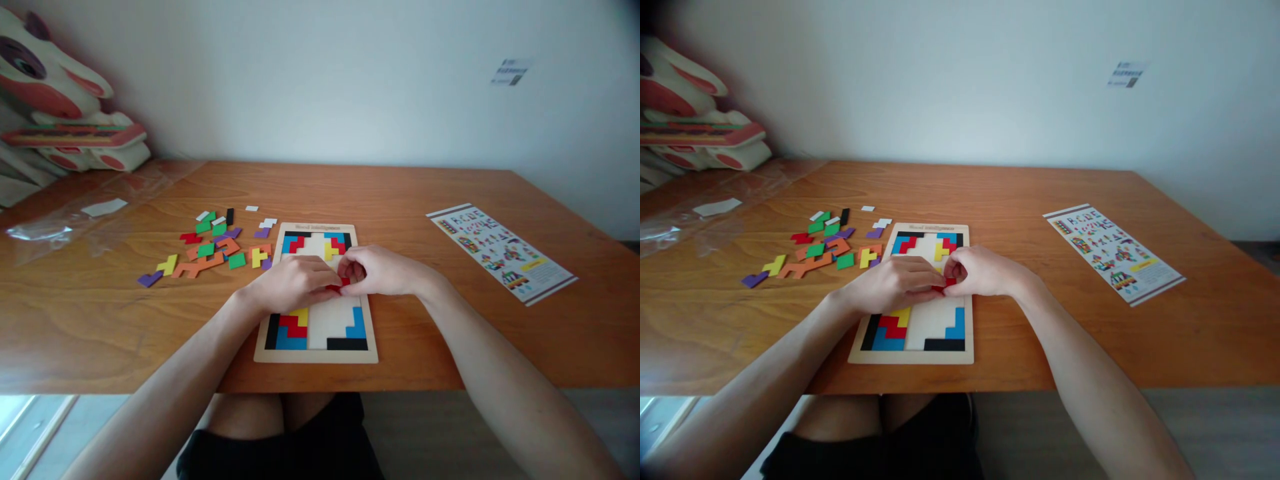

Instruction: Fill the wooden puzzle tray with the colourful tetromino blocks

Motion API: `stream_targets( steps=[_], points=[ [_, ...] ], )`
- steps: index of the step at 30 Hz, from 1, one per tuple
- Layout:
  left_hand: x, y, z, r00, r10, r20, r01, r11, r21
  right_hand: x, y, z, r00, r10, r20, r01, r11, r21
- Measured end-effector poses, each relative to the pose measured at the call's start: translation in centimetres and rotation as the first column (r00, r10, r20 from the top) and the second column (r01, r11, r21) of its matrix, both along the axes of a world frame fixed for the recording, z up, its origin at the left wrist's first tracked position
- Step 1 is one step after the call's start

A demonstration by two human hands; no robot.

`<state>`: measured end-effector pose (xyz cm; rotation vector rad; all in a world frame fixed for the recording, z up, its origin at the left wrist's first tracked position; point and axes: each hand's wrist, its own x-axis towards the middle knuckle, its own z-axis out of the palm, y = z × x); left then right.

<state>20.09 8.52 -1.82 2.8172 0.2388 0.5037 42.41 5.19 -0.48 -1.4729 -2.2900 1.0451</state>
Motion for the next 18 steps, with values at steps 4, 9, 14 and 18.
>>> stream_targets(
  steps=[4, 9, 14, 18],
  points=[
    [-0.1, 0.0, -0.2, 1.0, 0.021, 0.023, -0.019, 0.997, -0.072, 0.2, 0.2, -0.5, 0.997, -0.003, -0.08, 0.0, 0.999, -0.038],
    [-0.2, 0.1, -0.2, 0.991, 0.087, 0.106, -0.071, 0.987, -0.141, 0.1, 0.3, -1.1, 0.962, -0.042, -0.269, 0.016, 0.995, -0.096],
    [0.3, -0.2, 0.0, 0.928, 0.312, 0.205, -0.171, 0.844, -0.509, -0.5, 0.3, -0.9, 0.939, -0.019, -0.343, 0.031, 0.999, 0.029],
    [0.5, -0.1, 0.3, 0.904, 0.407, 0.132, -0.14, 0.574, -0.807, -0.8, 0.4, -1.1, 0.908, 0.016, -0.419, 0.058, 0.985, 0.164]
  ],
)
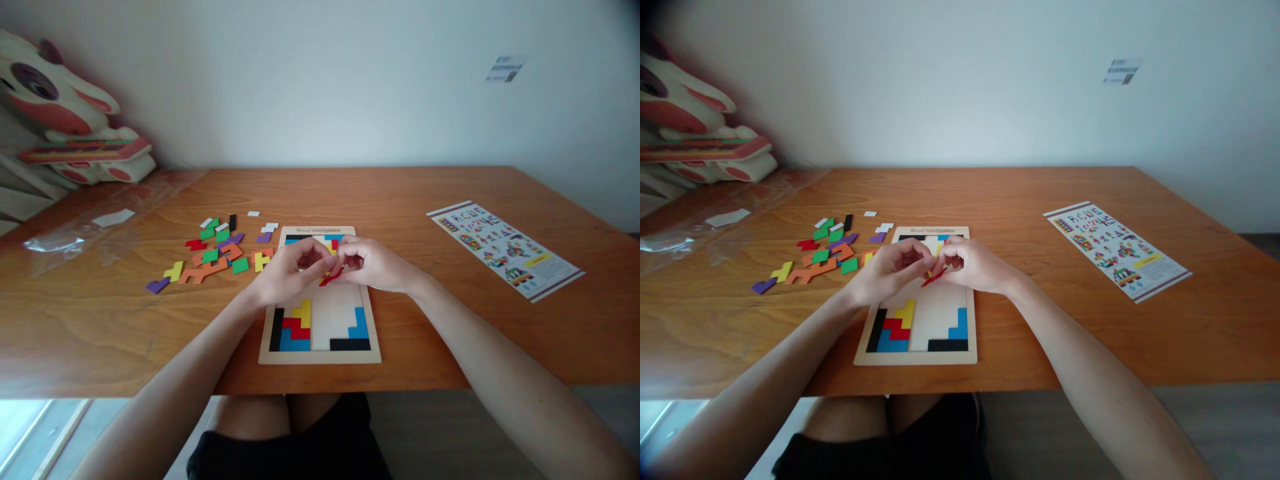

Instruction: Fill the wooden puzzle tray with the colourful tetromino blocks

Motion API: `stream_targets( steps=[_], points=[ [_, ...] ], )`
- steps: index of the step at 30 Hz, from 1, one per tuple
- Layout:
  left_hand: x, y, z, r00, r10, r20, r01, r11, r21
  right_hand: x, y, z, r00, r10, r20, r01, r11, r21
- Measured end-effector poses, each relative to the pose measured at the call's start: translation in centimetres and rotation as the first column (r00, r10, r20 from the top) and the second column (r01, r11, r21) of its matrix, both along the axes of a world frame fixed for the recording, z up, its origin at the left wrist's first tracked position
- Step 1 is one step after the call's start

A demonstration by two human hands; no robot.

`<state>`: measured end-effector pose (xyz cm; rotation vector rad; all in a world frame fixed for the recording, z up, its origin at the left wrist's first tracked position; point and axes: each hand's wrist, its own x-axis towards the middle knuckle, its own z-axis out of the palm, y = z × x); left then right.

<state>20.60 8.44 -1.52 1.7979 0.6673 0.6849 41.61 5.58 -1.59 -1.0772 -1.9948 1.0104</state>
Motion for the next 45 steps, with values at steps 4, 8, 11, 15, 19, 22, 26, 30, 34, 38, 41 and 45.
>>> stream_targets(
  steps=[4, 8, 11, 15, 19, 22, 26, 30, 34, 38, 41, 45],
  points=[
    [-0.4, 0.5, 0.7, 0.997, -0.03, 0.071, 0.043, 0.981, -0.189, -0.1, 0.1, -0.2, 0.995, -0.024, -0.094, 0.023, 1.0, -0.011],
    [-0.8, 0.7, 1.2, 0.997, -0.056, 0.053, 0.068, 0.962, -0.264, -0.2, 0.0, -0.1, 0.989, -0.054, -0.137, 0.055, 0.999, 0.0],
    [-0.8, 0.8, 1.3, 0.998, -0.06, 0.033, 0.067, 0.942, -0.329, 0.0, -0.1, 0.3, 0.993, -0.048, -0.112, 0.047, 0.999, -0.014],
    [-0.8, 1.0, 1.1, 0.998, -0.058, -0.009, 0.051, 0.935, -0.352, 0.7, -0.2, 1.0, 0.985, 0.106, -0.136, -0.13, 0.975, -0.182],
    [-1.0, 1.2, 0.5, 0.997, -0.064, -0.04, 0.048, 0.946, -0.319, 1.2, 0.0, 1.1, 0.971, 0.097, -0.216, -0.167, 0.928, -0.334],
    [-1.1, 1.1, 0.3, 0.991, -0.117, -0.06, 0.096, 0.955, -0.279, 1.3, 0.1, 0.7, 0.979, 0.031, -0.203, -0.114, 0.904, -0.412],
    [-1.0, 1.1, 0.3, 0.994, -0.083, -0.076, 0.067, 0.98, -0.19, 1.3, 0.1, 0.8, 0.99, 0.112, -0.081, -0.137, 0.873, -0.469],
    [-0.8, 1.5, 0.0, 0.995, 0.074, -0.064, -0.077, 0.996, -0.046, 0.9, -0.4, 1.4, 0.971, 0.225, 0.084, -0.164, 0.878, -0.45],
    [-0.7, 1.2, -0.4, 0.961, 0.162, -0.224, -0.112, 0.97, 0.217, 0.3, -1.0, 1.7, 0.942, 0.275, 0.194, -0.163, 0.877, -0.451],
    [-0.8, 0.8, -0.7, 0.891, 0.288, -0.351, -0.051, 0.831, 0.553, 0.1, -1.3, 2.0, 0.892, 0.356, 0.278, -0.229, 0.887, -0.4],
    [-1.0, 0.8, -0.7, 0.865, 0.339, -0.37, 0.0, 0.736, 0.677, 0.1, -1.3, 2.2, 0.856, 0.391, 0.338, -0.278, 0.9, -0.337],
    [-1.2, 0.9, -0.6, 0.862, 0.367, -0.351, -0.012, 0.706, 0.708, 0.1, -1.3, 2.0, 0.849, 0.404, 0.34, -0.316, 0.904, -0.287]
  ],
)
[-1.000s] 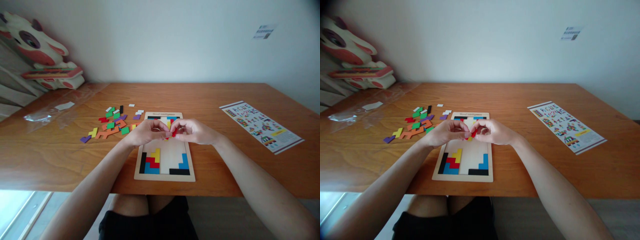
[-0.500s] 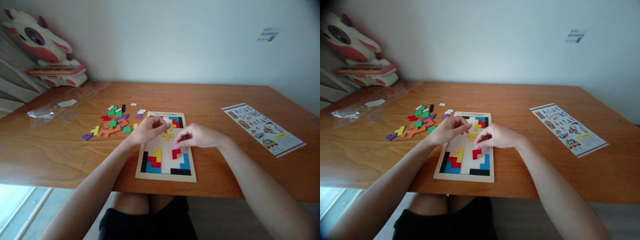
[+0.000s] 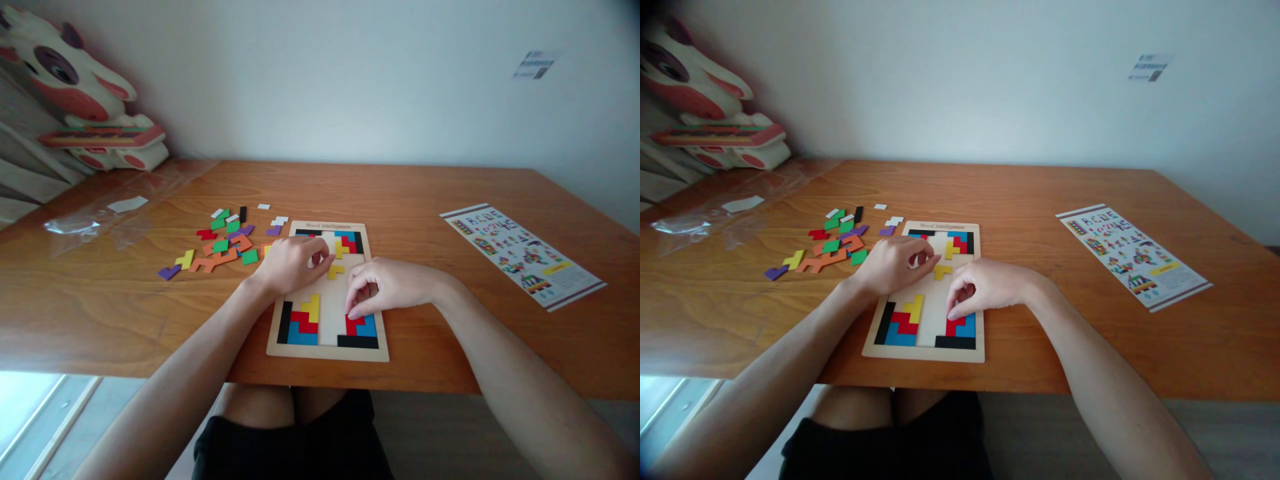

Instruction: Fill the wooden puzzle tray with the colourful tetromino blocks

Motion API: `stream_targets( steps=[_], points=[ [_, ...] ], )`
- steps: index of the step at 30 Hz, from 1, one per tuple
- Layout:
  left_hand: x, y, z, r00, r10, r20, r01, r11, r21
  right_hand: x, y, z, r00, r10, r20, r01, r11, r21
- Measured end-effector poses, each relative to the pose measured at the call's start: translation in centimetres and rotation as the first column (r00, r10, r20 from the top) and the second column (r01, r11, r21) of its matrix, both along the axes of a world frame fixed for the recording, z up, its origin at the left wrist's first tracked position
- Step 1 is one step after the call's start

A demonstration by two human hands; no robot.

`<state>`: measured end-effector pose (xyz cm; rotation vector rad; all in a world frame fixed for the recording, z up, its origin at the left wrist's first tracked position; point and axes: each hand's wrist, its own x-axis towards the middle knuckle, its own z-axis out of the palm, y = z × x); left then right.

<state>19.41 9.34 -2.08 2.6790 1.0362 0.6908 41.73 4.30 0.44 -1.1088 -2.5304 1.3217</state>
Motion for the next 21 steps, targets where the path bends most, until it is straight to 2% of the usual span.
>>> stream_targets(
  steps=[6, 9, 12, 14, 17, 21],
  points=[
    [0.2, -0.1, -0.1, 1.0, -0.013, -0.018, 0.013, 1.0, -0.002, -0.1, -0.1, -0.3, 0.999, -0.014, -0.053, 0.016, 0.999, 0.028],
    [0.2, 0.1, -0.3, 1.0, -0.029, -0.006, 0.029, 0.999, 0.041, -0.3, 0.1, -0.5, 0.98, -0.155, -0.125, 0.159, 0.987, 0.025],
    [-0.1, 0.6, -0.4, 0.999, -0.044, -0.006, 0.044, 0.993, 0.112, -0.3, 0.6, -1.2, 0.891, -0.391, -0.228, 0.423, 0.9, 0.108],
    [-0.3, 0.9, -0.4, 0.999, -0.039, -0.015, 0.041, 0.99, 0.136, -0.3, 1.0, -1.8, 0.845, -0.474, -0.247, 0.525, 0.822, 0.222],
    [-0.4, 1.1, -0.3, 1.0, -0.013, 0.006, 0.012, 0.987, 0.163, -0.4, 1.4, -2.8, 0.836, -0.499, -0.229, 0.549, 0.757, 0.354],
    [-0.3, 0.9, -0.3, 0.999, 0.014, 0.04, -0.021, 0.985, 0.174, -1.2, 1.1, -3.3, 0.866, -0.441, -0.235, 0.5, 0.761, 0.413]
  ],
)
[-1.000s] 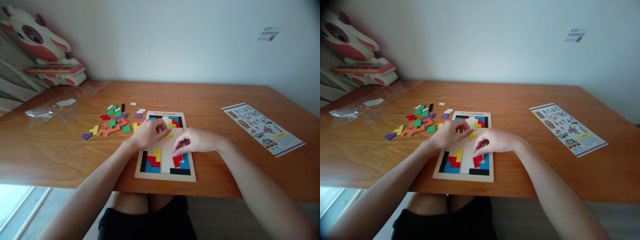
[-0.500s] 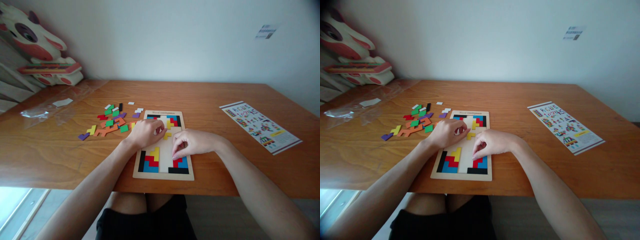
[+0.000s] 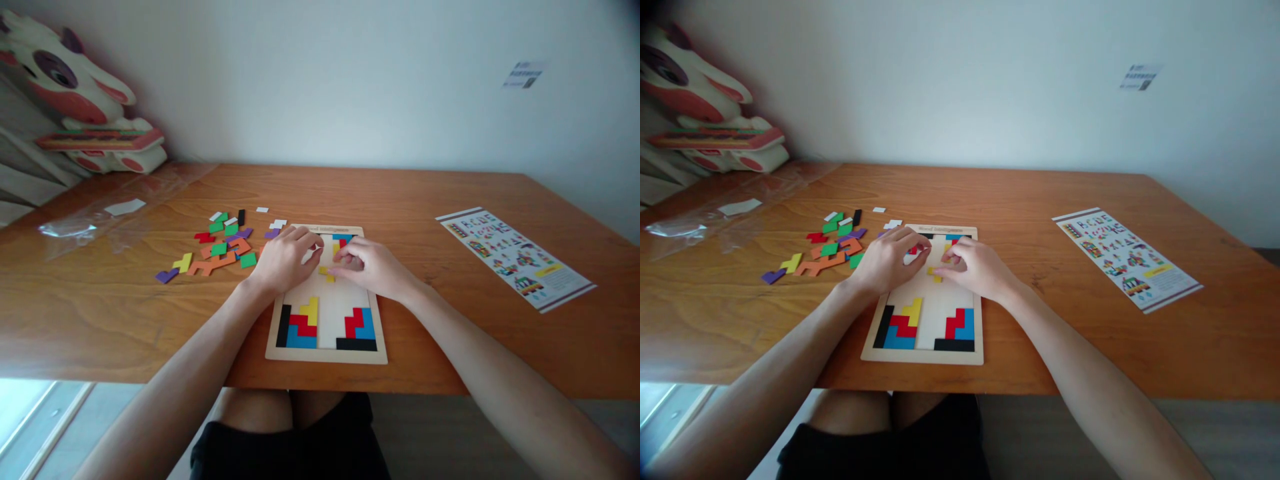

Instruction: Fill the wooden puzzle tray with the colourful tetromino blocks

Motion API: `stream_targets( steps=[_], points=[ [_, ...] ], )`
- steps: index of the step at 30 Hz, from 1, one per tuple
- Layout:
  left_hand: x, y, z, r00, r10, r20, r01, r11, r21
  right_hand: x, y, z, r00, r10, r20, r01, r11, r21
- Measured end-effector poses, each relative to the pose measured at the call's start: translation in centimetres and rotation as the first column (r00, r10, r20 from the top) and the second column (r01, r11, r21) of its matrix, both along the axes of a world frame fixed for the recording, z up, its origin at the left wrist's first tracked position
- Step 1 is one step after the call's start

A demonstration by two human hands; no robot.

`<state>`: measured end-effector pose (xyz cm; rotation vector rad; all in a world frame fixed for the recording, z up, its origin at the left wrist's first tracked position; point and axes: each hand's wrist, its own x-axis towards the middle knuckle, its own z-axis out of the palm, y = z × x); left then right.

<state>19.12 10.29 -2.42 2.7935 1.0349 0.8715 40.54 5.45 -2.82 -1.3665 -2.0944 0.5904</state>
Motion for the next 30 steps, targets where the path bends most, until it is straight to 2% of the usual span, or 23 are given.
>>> stream_targets(
  steps=[5, 13, 21, 26, 30],
  points=[
    [0.35, -0.43, 0.01, 0.999, -0.029, -0.018, 0.028, 0.999, -0.039, -0.97, -0.52, 0.05, 0.994, 0.084, 0.062, -0.083, 0.996, -0.034],
    [0.68, -0.81, -0.11, 0.998, -0.063, 0.003, 0.063, 0.997, -0.035, -0.58, -0.23, -0.32, 0.996, 0.082, -0.039, -0.087, 0.983, -0.163],
    [0.83, -0.96, -0.16, 0.998, -0.07, -0.001, 0.07, 0.995, -0.072, -0.68, -0.44, 0.33, 0.991, 0.121, -0.052, -0.128, 0.979, -0.158],
    [0.86, -0.98, -0.11, 0.997, -0.074, -0.009, 0.073, 0.995, -0.067, -0.5, -0.4, 0.03, 0.996, 0.076, -0.044, -0.082, 0.983, -0.164],
    [0.89, -1.02, -0.08, 0.998, -0.065, -0.009, 0.064, 0.996, -0.068, -0.38, -0.32, -0.28, 0.995, 0.1, -0.02, -0.102, 0.983, -0.154]
  ],
)
